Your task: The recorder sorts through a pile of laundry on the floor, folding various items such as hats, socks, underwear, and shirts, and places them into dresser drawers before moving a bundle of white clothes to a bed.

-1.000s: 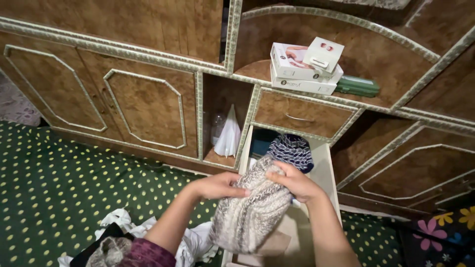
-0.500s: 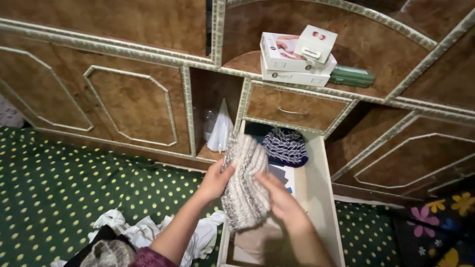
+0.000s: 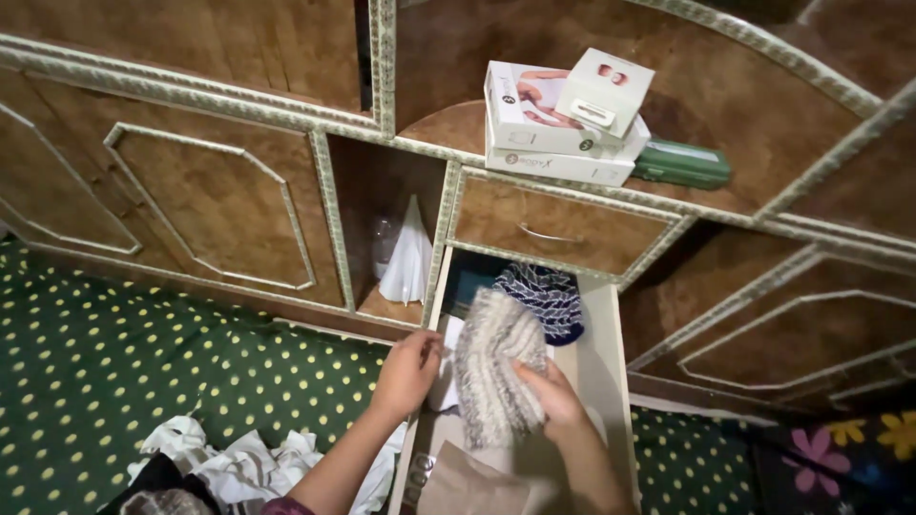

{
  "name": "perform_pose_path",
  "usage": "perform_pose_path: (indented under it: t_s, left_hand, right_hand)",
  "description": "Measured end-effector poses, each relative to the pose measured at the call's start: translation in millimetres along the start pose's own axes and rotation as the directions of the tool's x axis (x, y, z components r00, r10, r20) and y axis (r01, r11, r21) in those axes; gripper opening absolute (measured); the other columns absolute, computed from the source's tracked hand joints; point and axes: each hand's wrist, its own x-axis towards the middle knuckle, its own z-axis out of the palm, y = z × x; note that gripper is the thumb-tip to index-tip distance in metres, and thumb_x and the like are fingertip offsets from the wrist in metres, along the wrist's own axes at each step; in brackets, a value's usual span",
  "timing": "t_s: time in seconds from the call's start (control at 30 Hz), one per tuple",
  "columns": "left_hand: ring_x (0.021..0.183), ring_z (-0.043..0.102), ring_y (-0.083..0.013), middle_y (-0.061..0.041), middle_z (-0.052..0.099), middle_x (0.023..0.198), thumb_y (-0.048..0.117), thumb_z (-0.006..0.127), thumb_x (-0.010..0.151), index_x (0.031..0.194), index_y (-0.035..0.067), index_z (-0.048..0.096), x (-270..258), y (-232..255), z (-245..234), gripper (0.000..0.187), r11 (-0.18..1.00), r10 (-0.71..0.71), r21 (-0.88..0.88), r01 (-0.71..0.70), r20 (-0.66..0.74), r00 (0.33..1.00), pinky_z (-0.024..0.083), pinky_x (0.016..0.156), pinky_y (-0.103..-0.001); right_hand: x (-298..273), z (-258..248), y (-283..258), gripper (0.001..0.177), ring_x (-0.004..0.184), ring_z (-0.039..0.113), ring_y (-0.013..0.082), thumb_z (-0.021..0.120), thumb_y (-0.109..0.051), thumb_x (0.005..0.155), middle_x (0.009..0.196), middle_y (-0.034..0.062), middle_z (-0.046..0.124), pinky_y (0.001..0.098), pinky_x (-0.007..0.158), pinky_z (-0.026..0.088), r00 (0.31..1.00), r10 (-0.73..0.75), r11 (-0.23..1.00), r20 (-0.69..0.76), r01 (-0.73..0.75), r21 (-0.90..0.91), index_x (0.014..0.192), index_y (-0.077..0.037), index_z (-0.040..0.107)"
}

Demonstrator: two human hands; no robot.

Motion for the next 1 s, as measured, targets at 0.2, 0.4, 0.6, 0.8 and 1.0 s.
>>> perform_pose_path:
  t_s: [0.2, 0.4, 0.6, 0.8, 1.0]
  left_hand:
    - [0.115, 0.053, -0.0414, -0.02, 0.058, 0.119, 0.017, 0.067, 0.086, 0.125, 0.003, 0.054, 43.4, -34.5, 28.6, 0.043, 0.894, 0.204, 0.43, -0.126, -0.14, 0.969, 0.046, 0.1, -0.05]
    - [0.122, 0.053, -0.0381, -0.016, 0.058, 0.124, 0.032, 0.067, 0.09, 0.122, 0.005, 0.053, 61.5, -41.1, 47.5, 0.044, 0.812, 0.0, 0.572, 0.111, -0.191, 0.982, 0.048, 0.097, -0.053]
    - [0.112, 0.059, -0.0334, -0.011, 0.063, 0.116, 0.026, 0.065, 0.086, 0.136, 0.009, 0.052, 52.9, -28.1, 44.6, 0.054, 0.729, 0.186, 0.685, 0.021, -0.227, 0.956, 0.053, 0.086, -0.05]
    - [0.11, 0.06, -0.0337, -0.011, 0.063, 0.112, 0.023, 0.065, 0.084, 0.131, 0.01, 0.055, 51.2, -21.4, 41.4, 0.05, 0.731, 0.17, 0.682, 0.025, -0.217, 0.961, 0.054, 0.084, -0.049]
    - [0.108, 0.061, -0.0335, -0.011, 0.063, 0.11, 0.024, 0.065, 0.083, 0.127, 0.01, 0.057, 51.6, -24.2, 42.8, 0.047, 0.716, 0.193, 0.698, 0.011, -0.213, 0.958, 0.053, 0.084, -0.049]
  right_hand:
    - [93.9, -33.6, -16.0, 0.039, 0.1, 0.073, 0.0261, 0.066, -0.011, 0.093, 0.116, 0.0146, 0.073, 0.0423, 0.085, 0.06, 0.982, -0.017, 1.0, -0.189, 0.015, -0.014, 0.13, 0.0, 0.062]
    - [197.9, -33.2, -11.7, 0.039, 0.104, 0.072, 0.024, 0.067, -0.013, 0.093, 0.118, 0.0113, 0.074, 0.04, 0.088, 0.059, 0.988, -0.12, 0.991, -0.102, 0.125, 0.046, 0.131, -0.004, 0.062]
    - [284.5, -63.1, 39.0, 0.039, 0.101, 0.07, 0.02, 0.074, -0.013, 0.092, 0.117, 0.0088, 0.072, 0.0368, 0.084, 0.057, 0.967, -0.241, 0.97, -0.079, 0.237, -0.055, 0.129, -0.004, 0.062]
    - [314.1, -68.8, 58.6, 0.033, 0.088, 0.068, 0.0213, 0.078, -0.012, 0.084, 0.104, 0.0099, 0.075, 0.037, 0.076, 0.056, 0.91, -0.302, 0.877, -0.285, 0.148, -0.457, 0.115, -0.002, 0.07]
    - [298.0, -54.6, 34.2, 0.045, 0.095, 0.073, 0.0324, 0.089, -0.023, 0.08, 0.103, 0.0201, 0.071, 0.0413, 0.085, 0.054, 0.775, -0.505, 0.474, -0.38, -0.119, -0.873, 0.111, 0.002, 0.068]
